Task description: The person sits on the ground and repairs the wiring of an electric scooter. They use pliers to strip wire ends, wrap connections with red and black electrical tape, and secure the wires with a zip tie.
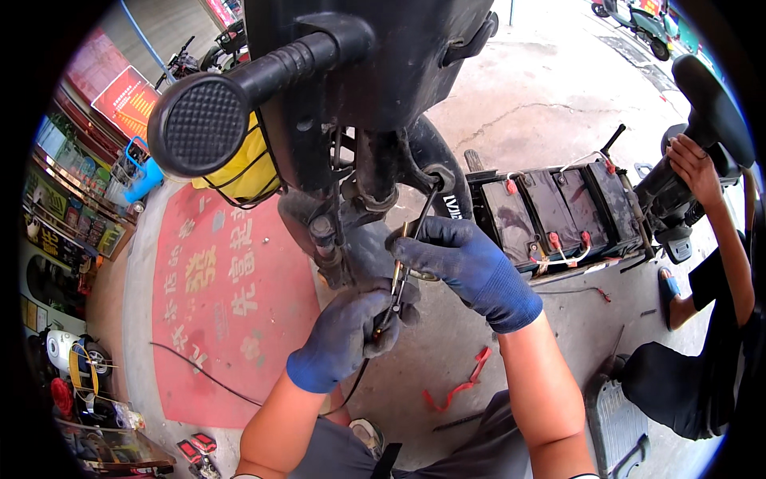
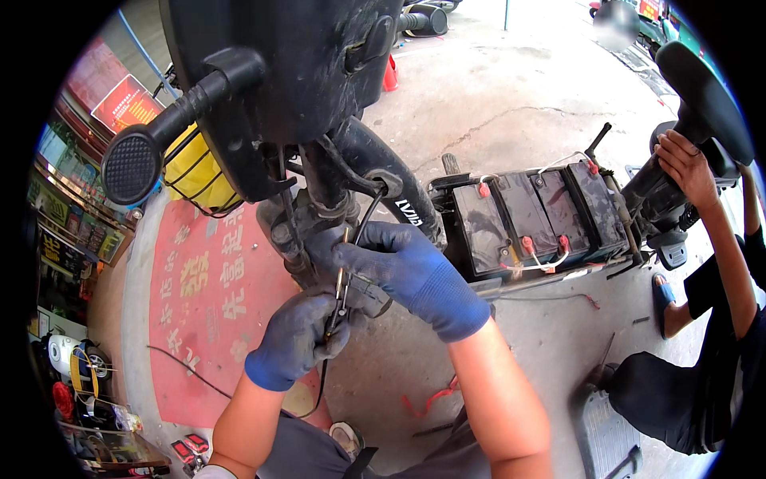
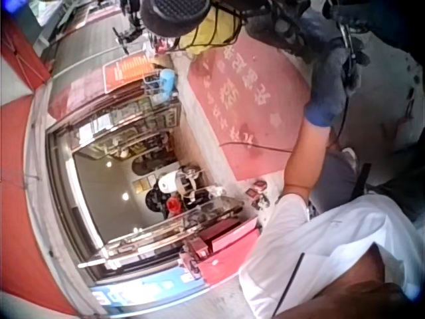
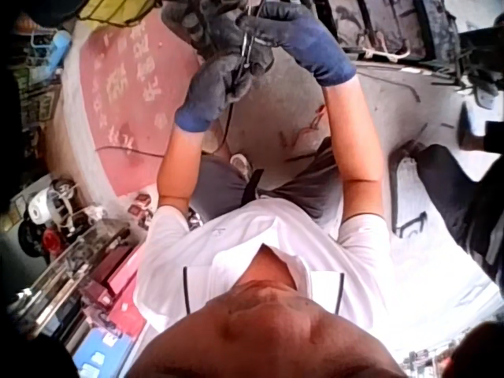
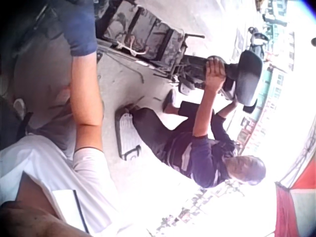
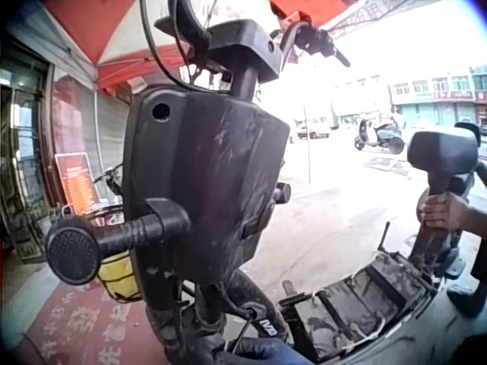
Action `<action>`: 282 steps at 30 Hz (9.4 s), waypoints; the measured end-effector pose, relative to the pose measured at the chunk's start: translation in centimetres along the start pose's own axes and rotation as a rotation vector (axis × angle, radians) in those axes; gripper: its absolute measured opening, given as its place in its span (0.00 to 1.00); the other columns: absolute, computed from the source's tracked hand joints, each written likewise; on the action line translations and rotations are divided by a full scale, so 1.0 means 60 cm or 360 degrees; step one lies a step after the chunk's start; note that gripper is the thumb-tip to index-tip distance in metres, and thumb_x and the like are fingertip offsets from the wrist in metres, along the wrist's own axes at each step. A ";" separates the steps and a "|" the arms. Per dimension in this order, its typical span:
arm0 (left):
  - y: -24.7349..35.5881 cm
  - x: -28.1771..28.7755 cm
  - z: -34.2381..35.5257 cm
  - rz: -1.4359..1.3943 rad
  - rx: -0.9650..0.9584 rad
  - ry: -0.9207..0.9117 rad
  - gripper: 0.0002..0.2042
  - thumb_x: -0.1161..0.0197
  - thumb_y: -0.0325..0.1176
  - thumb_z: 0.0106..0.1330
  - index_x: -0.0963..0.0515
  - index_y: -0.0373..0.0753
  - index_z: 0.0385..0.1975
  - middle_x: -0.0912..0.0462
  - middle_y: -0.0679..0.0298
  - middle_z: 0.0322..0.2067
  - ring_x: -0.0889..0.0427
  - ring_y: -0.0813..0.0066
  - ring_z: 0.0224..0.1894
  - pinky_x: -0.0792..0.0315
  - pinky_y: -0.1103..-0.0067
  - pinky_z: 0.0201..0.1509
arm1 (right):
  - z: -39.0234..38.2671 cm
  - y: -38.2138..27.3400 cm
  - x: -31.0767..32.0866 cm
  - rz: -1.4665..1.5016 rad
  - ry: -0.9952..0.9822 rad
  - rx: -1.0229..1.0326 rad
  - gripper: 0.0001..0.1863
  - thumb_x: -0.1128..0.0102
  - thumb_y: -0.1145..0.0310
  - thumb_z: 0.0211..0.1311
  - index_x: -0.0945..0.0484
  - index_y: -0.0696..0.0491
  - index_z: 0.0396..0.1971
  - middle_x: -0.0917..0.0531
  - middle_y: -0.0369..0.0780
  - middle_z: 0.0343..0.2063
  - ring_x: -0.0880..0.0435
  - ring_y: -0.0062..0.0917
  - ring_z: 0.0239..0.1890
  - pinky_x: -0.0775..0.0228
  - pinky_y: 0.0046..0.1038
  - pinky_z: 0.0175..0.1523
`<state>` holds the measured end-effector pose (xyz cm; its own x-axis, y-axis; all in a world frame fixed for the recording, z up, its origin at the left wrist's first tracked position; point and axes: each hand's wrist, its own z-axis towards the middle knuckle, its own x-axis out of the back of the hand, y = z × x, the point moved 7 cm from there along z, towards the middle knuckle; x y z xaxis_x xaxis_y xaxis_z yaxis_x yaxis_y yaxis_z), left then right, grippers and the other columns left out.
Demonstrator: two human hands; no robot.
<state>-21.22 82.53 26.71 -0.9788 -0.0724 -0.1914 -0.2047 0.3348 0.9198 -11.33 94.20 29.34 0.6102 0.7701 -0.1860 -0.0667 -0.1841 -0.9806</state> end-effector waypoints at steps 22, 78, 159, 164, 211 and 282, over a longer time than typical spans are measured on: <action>0.045 -0.027 0.018 0.0344 -0.0428 0.0420 0.11 0.53 0.36 0.76 0.28 0.36 0.37 0.35 0.73 0.21 0.37 0.86 0.23 0.39 0.84 0.26 | 0.010 0.016 0.009 0.0073 0.0079 0.0027 0.11 0.37 0.64 0.65 0.18 0.58 0.34 0.21 0.32 0.26 0.28 0.11 0.28 0.33 0.18 0.35; 0.023 -0.013 -0.011 -0.0334 0.0171 0.0173 0.09 0.48 0.35 0.71 0.26 0.37 0.41 0.29 0.71 0.23 0.34 0.86 0.18 0.40 0.86 0.20 | 0.021 0.011 -0.004 -0.0200 0.0099 0.0183 0.11 0.38 0.65 0.65 0.18 0.58 0.33 0.22 0.32 0.26 0.28 0.12 0.32 0.36 0.18 0.37; 0.008 -0.015 0.031 -0.0419 -0.0284 0.0277 0.07 0.43 0.33 0.71 0.23 0.37 0.39 0.26 0.70 0.22 0.30 0.88 0.21 0.39 0.87 0.23 | -0.057 -0.026 0.025 -0.0490 0.0158 0.0299 0.12 0.48 0.81 0.49 0.23 0.64 0.36 0.22 0.45 0.46 0.24 0.21 0.41 0.31 0.20 0.44; 0.022 -0.009 0.026 -0.0289 -0.0515 0.0252 0.08 0.43 0.34 0.72 0.23 0.35 0.38 0.25 0.70 0.25 0.27 0.86 0.25 0.34 0.86 0.29 | -0.077 -0.091 -0.007 -0.0652 0.0439 0.0372 0.06 0.45 0.81 0.52 0.22 0.64 0.30 0.19 0.43 0.36 0.21 0.23 0.40 0.29 0.23 0.45; 0.003 -0.009 0.014 -0.0514 -0.0162 0.0174 0.09 0.44 0.35 0.71 0.25 0.35 0.40 0.23 0.66 0.22 0.36 0.90 0.15 0.44 0.88 0.16 | -0.054 -0.010 -0.021 -0.1158 0.0204 0.0443 0.18 0.50 0.84 0.41 0.25 0.61 0.37 0.22 0.50 0.43 0.19 0.39 0.42 0.27 0.31 0.47; -0.014 0.019 -0.020 -0.0506 -0.0454 0.0335 0.09 0.44 0.27 0.69 0.25 0.30 0.44 0.23 0.66 0.28 0.29 0.87 0.26 0.33 0.86 0.29 | -0.058 0.066 -0.061 -0.0720 0.0387 0.0245 0.13 0.45 0.66 0.69 0.24 0.62 0.42 0.22 0.43 0.36 0.23 0.27 0.36 0.31 0.24 0.41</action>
<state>-22.14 81.04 26.15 -0.8401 -0.3279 -0.4321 -0.4561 -0.0041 0.8899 -11.11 88.54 26.32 0.7690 0.5844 0.2589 0.1417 0.2391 -0.9606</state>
